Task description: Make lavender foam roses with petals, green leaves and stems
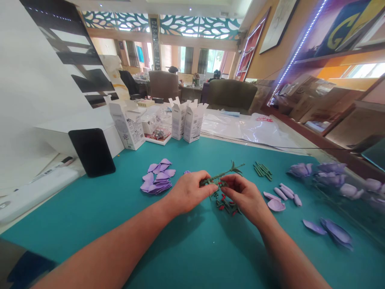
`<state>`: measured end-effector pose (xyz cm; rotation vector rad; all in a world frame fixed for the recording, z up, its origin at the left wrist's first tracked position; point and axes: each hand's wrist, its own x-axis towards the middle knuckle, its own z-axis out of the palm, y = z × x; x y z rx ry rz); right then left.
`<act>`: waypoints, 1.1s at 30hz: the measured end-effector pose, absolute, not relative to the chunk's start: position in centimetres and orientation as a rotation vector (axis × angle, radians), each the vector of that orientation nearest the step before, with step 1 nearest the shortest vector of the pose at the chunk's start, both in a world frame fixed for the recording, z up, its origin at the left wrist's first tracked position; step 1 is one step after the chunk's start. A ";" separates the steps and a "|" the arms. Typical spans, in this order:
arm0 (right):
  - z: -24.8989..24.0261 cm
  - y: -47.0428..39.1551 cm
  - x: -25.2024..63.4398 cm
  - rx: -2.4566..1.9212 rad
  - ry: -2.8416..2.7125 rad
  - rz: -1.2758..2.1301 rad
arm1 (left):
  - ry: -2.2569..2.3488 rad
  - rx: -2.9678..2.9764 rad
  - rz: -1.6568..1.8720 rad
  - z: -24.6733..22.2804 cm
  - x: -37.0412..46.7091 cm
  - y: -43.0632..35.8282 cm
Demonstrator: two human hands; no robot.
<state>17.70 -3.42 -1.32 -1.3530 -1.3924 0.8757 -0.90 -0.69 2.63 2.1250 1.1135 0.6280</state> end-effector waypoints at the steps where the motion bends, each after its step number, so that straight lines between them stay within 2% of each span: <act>1: -1.3 -3.4 17.7 -1.349 -1.386 0.879 | 1.120 2.130 0.627 2.6 -0.9 -0.7; 14: -2.1 -3.4 17.5 -1.453 -1.463 0.717 | 1.168 2.172 0.610 2.5 -0.4 -1.0; 33: -1.7 -3.7 17.0 -1.411 -1.423 0.812 | 1.149 2.159 0.609 2.2 -0.5 -0.7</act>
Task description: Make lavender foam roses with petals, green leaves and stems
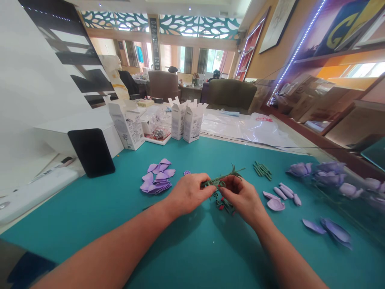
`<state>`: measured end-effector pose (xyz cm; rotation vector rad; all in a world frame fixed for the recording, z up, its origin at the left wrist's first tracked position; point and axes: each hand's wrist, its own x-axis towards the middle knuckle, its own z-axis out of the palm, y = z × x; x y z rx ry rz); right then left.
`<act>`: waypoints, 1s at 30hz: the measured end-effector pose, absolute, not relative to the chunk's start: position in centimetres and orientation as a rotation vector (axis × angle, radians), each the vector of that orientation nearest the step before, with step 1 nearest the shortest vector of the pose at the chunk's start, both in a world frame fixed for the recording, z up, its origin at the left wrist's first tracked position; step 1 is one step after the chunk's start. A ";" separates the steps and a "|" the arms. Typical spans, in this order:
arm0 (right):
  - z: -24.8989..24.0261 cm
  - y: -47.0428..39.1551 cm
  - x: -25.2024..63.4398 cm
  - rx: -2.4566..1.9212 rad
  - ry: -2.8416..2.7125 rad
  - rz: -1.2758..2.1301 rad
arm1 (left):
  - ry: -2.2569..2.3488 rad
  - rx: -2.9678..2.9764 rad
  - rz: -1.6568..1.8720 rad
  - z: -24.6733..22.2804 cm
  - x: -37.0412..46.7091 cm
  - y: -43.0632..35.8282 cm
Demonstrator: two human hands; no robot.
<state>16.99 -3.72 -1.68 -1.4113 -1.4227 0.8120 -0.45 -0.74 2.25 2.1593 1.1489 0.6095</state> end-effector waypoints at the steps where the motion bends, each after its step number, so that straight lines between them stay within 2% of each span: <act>1: -1.7 -3.7 17.0 -1.403 -1.426 0.824 | 1.149 2.159 0.612 2.3 -0.5 -0.7; 20: -0.9 -3.5 17.6 -1.181 -1.260 1.129 | 1.052 2.078 0.617 2.7 -1.0 -0.4; 30: -1.0 -3.6 17.5 -1.177 -1.274 1.084 | 1.060 2.091 0.621 3.0 -1.1 -0.6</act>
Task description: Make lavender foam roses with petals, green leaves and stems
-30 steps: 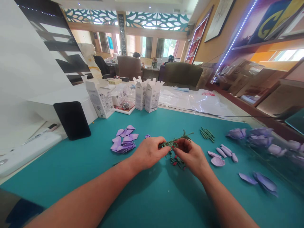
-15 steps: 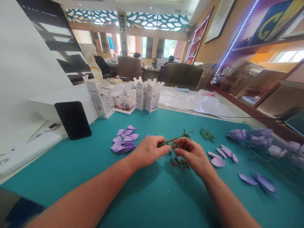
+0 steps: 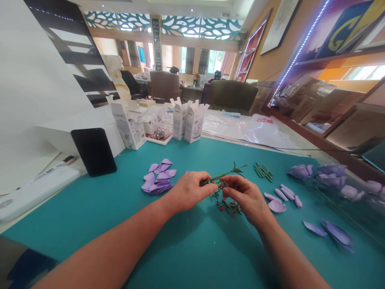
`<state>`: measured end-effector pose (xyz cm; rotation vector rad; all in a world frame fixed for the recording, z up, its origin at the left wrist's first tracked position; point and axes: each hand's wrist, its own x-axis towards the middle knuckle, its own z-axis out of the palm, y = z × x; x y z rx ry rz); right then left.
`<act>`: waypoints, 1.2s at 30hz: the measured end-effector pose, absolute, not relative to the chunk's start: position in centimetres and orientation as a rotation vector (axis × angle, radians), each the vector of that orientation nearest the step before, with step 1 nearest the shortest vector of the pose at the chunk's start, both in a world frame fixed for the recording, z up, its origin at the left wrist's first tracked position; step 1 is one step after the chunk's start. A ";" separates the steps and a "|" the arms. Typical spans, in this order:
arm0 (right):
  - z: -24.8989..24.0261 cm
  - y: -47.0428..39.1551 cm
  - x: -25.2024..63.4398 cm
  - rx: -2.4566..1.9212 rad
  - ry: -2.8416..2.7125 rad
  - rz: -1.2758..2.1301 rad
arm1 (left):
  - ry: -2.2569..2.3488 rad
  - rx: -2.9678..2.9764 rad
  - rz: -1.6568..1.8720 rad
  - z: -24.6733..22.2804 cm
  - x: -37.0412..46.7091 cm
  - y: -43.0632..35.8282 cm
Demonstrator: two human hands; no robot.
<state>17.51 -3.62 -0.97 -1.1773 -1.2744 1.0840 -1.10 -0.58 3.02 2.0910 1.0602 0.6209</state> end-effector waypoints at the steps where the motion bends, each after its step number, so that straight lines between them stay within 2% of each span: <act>1: -1.0 -3.6 17.4 -1.183 -1.257 1.077 | 1.073 2.101 0.624 3.0 -1.1 -0.6; 10: -0.8 -3.9 16.3 -1.257 -1.078 0.975 | 1.215 2.225 0.611 2.4 -0.6 -0.8; 28: -1.4 -3.8 16.5 -1.148 -1.010 1.149 | 1.157 2.161 0.642 2.4 -0.8 -0.6; 36: -1.3 -3.6 17.9 -1.167 -1.144 1.299 | 1.092 2.156 0.595 3.1 -1.0 -0.8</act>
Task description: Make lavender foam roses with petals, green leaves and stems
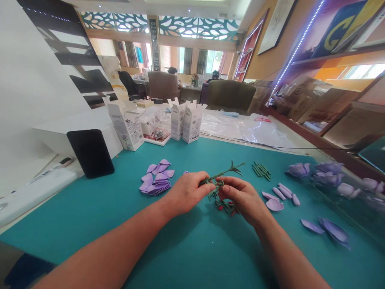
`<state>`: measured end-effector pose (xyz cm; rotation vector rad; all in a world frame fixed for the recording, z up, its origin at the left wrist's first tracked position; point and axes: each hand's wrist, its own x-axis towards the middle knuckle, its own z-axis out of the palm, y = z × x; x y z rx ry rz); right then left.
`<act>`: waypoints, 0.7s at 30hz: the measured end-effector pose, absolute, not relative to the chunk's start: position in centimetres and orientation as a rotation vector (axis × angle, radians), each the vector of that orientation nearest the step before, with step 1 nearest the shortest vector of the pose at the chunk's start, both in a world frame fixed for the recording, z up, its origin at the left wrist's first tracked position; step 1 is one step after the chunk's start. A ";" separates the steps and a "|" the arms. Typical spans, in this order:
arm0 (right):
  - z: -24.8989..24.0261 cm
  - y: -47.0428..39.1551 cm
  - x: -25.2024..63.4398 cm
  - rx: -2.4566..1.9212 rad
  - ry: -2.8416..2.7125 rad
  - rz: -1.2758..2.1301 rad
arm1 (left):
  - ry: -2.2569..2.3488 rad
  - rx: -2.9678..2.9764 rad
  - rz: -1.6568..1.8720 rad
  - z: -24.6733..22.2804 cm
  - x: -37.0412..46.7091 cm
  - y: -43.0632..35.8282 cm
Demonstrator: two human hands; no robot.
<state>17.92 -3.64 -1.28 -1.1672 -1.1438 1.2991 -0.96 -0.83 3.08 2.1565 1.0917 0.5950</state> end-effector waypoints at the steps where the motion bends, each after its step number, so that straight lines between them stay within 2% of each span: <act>1: -1.2 -3.7 18.0 -1.167 -1.156 1.322 | 1.082 2.162 0.576 3.2 -1.0 -0.8; 11: -1.0 -3.8 18.1 -1.203 -1.246 1.237 | 1.087 2.273 0.401 3.8 -1.5 -1.2; 21: -0.9 -4.0 18.1 -1.185 -1.256 1.217 | 1.074 2.244 0.427 3.9 -1.2 -1.5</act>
